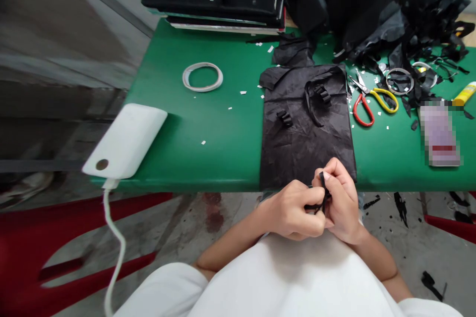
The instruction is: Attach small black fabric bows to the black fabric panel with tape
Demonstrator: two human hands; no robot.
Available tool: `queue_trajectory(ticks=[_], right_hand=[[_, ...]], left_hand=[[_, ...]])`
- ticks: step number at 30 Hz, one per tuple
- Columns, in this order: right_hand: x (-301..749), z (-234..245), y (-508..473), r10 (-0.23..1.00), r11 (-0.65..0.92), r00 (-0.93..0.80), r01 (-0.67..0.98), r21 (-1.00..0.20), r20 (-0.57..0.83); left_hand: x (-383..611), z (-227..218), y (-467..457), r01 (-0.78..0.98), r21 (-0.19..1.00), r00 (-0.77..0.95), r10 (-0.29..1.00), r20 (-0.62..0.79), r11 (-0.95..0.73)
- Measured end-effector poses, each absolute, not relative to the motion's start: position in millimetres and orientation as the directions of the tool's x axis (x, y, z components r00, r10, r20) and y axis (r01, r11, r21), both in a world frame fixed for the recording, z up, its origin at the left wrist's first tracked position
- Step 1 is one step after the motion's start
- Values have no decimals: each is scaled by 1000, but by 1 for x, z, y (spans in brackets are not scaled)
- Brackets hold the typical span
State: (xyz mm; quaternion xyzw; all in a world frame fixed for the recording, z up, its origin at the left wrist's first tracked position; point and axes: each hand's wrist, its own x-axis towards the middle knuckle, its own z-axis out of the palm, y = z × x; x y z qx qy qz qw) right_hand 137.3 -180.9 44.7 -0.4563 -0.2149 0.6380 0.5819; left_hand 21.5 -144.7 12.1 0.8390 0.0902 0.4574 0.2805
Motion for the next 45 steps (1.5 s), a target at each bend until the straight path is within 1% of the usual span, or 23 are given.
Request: queue_trajectory(ticks=[5,8,10,13,15,17,19,21,23,25,26,30,34,42,44,45], right_hand=[[137,43,-181,946,-190,122,-542,-818,-301],[140,42,-181,960,-141,140,-506,-851,-243],[144,42,-179,969,-133,118,-495,-858,-218],[149,42,-178,979,-112,96,-482,-869,-180],[152,41,-179,983,-85,109,-450,-889,-150],[153,38,-181,980,-70,143,-404,-912,-138],[153,34,-182,972,-69,188,-357,-932,-144],[152,31,-183,961,-67,235,-318,-946,-147],[150,30,-183,951,-58,271,-316,-947,-148],[148,31,-181,949,-47,275,-366,-929,-156],[147,33,-180,950,-46,266,-404,-914,-165],[143,41,-179,949,-54,236,-537,-842,-211],[140,44,-180,939,-57,240,-596,-801,-246],[135,42,-178,940,-48,240,-611,-790,-243],[136,41,-178,944,-44,236,-602,-797,-230],[138,40,-177,949,-42,229,-587,-809,-215]], left_hand=[[24,9,-144,-160,617,555,446,702,-771],[29,12,-146,-191,689,479,546,687,-699],[31,15,-149,-246,757,419,638,646,-605],[31,19,-152,-298,872,394,782,483,-389],[28,20,-152,-270,932,411,846,340,-244],[25,22,-151,-229,964,431,873,227,-138],[23,24,-150,-214,974,449,879,162,-70],[23,26,-149,-261,965,472,875,113,16],[25,25,-149,-356,923,517,854,64,147],[28,23,-149,-444,856,571,820,42,265],[29,21,-149,-481,824,584,810,47,299],[34,12,-151,-586,729,581,811,75,353],[38,9,-152,-633,649,589,807,49,422],[38,9,-153,-598,554,655,752,-80,579],[38,9,-152,-598,564,652,755,-70,569],[37,8,-151,-599,590,641,766,-52,541]])
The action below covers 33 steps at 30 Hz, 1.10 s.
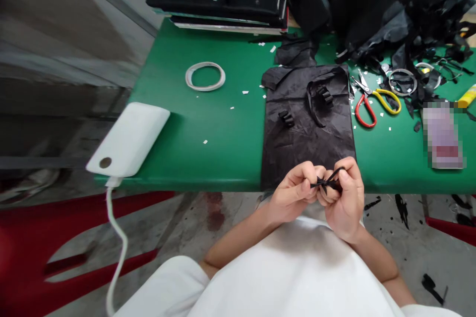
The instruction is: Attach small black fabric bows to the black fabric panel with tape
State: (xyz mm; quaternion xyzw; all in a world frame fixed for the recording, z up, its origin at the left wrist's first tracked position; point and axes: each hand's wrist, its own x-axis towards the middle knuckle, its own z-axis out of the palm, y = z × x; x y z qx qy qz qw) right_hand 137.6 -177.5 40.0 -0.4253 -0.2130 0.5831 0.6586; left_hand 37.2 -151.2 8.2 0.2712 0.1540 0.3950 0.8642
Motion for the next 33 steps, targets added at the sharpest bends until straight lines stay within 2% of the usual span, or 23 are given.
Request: queue_trajectory(ticks=[3,6,8,10,13,20,26,33], right_hand=[[146,35,-175,964,-29,221,-465,-885,-148],[157,29,-172,964,11,262,-199,-980,-43],[163,27,-170,964,58,256,45,-997,68],[167,26,-169,963,102,222,236,-966,155],[167,24,-168,958,80,235,330,-941,164],[159,17,-168,922,8,374,248,-969,103],[146,5,-167,885,91,461,-31,-995,66],[126,2,-165,815,178,579,-288,-941,-22]], left_hand=[[32,9,-145,-552,761,554,832,29,341],[21,14,-136,-311,949,446,889,101,49],[13,18,-130,-125,987,371,917,143,-103],[7,21,-126,1,982,324,929,176,-187],[5,21,-124,50,973,288,937,201,-224],[11,15,-128,122,987,195,978,75,-100],[20,16,-136,57,998,139,990,25,-33],[31,12,-147,-58,994,43,994,98,-96]])
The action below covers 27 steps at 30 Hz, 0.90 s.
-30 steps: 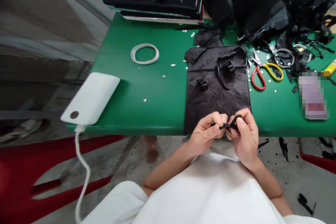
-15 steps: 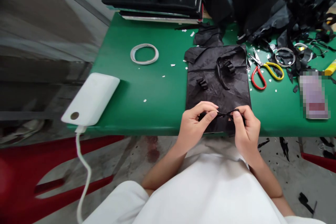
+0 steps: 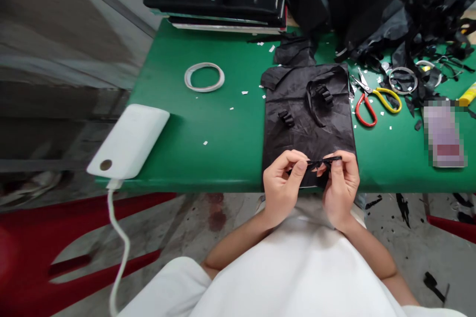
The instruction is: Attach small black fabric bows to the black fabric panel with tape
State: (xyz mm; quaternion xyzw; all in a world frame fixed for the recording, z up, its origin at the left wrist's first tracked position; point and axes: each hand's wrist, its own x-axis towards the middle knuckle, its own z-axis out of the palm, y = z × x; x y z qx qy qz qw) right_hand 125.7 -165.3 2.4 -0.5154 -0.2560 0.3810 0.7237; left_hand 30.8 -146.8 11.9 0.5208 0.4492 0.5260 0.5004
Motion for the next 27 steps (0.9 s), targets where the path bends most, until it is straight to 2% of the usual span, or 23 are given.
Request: queue_trajectory(ticks=[6,10,15,20,23,27], right_hand=[[112,6,-166,787,218,610,-416,-883,-94],[122,4,-162,817,148,569,-361,-921,-92],[152,4,-158,940,-35,340,-27,-999,-42],[165,6,-157,977,15,198,307,-952,79],[166,9,-151,973,129,98,520,-845,209],[164,9,-138,949,210,-7,761,-614,315]], left_hand=[[38,9,-153,-200,974,33,993,110,-101],[33,9,-149,-80,987,20,990,140,-138],[17,13,-133,257,938,38,972,231,-232],[4,11,-117,489,814,48,941,334,-314],[-3,5,-109,540,789,27,942,333,-295],[-12,-5,-100,610,757,-55,940,338,-236]])
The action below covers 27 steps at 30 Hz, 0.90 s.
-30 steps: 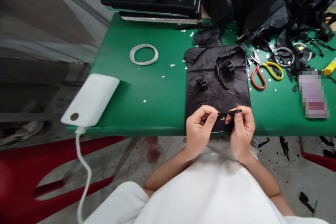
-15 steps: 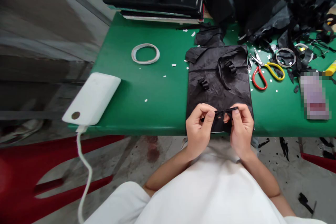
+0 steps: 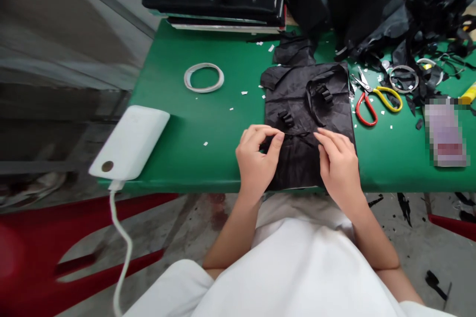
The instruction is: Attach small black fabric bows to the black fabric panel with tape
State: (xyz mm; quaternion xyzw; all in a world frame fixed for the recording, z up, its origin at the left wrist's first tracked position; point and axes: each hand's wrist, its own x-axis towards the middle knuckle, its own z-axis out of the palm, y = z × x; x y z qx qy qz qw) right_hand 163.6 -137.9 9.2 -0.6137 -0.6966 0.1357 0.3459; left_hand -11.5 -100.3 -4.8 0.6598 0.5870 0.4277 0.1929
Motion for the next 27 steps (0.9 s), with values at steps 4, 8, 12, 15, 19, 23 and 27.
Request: queue_trajectory(ticks=[4,8,12,15,19,23,27], right_hand=[[157,3,-127,968,158,-52,887,-435,247],[152,-7,-123,979,132,-65,925,-357,194],[152,-13,-123,980,144,-81,918,-369,180],[153,-15,-123,976,148,-61,892,-428,210],[155,-10,-125,939,240,-64,825,-512,337],[158,6,-133,849,461,-131,656,-597,512],[158,25,-143,791,603,-186,396,-692,583]], left_hand=[[-17,-14,-94,688,704,-78,946,315,-178],[-18,-22,-89,738,659,-52,963,266,-142],[-19,-26,-87,749,647,-37,966,255,-142],[-20,-26,-88,749,643,-27,962,270,-160],[-20,-21,-91,748,629,-31,935,353,-213],[-17,-9,-98,683,645,19,892,452,-342],[-14,4,-108,473,724,212,863,459,-501]])
